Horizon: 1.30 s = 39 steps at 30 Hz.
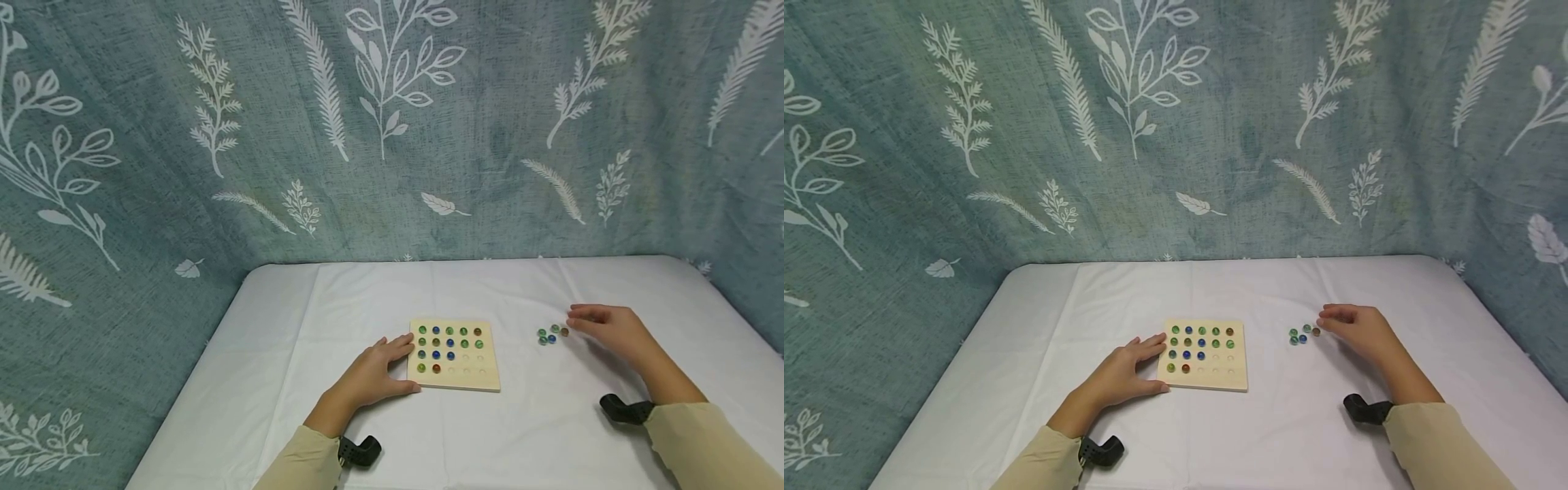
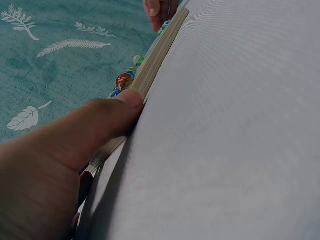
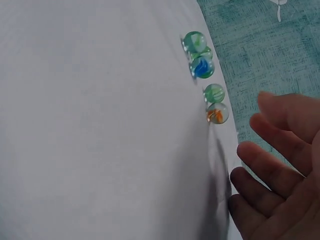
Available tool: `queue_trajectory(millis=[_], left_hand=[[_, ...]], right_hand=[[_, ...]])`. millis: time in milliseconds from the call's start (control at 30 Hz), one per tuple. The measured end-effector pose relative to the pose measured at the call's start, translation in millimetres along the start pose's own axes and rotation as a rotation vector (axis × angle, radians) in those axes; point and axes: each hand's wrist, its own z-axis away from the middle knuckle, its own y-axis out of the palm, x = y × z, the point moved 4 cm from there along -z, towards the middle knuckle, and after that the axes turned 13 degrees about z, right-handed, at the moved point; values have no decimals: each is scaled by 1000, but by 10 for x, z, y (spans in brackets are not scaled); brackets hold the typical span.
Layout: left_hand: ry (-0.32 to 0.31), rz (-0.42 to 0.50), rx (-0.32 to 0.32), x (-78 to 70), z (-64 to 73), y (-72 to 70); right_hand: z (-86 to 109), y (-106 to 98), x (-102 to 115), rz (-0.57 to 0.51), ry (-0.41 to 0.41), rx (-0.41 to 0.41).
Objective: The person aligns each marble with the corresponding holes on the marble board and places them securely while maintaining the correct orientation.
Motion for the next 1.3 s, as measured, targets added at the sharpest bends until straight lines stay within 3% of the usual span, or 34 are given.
queue_trajectory(millis=[400, 1300], left_hand=[[-6, -4, -1, 5, 4, 1], [13, 8, -4, 11, -8, 7]], right_hand=[[7, 86, -58, 25, -72, 50], [-7, 137, 1, 94, -99, -3]])
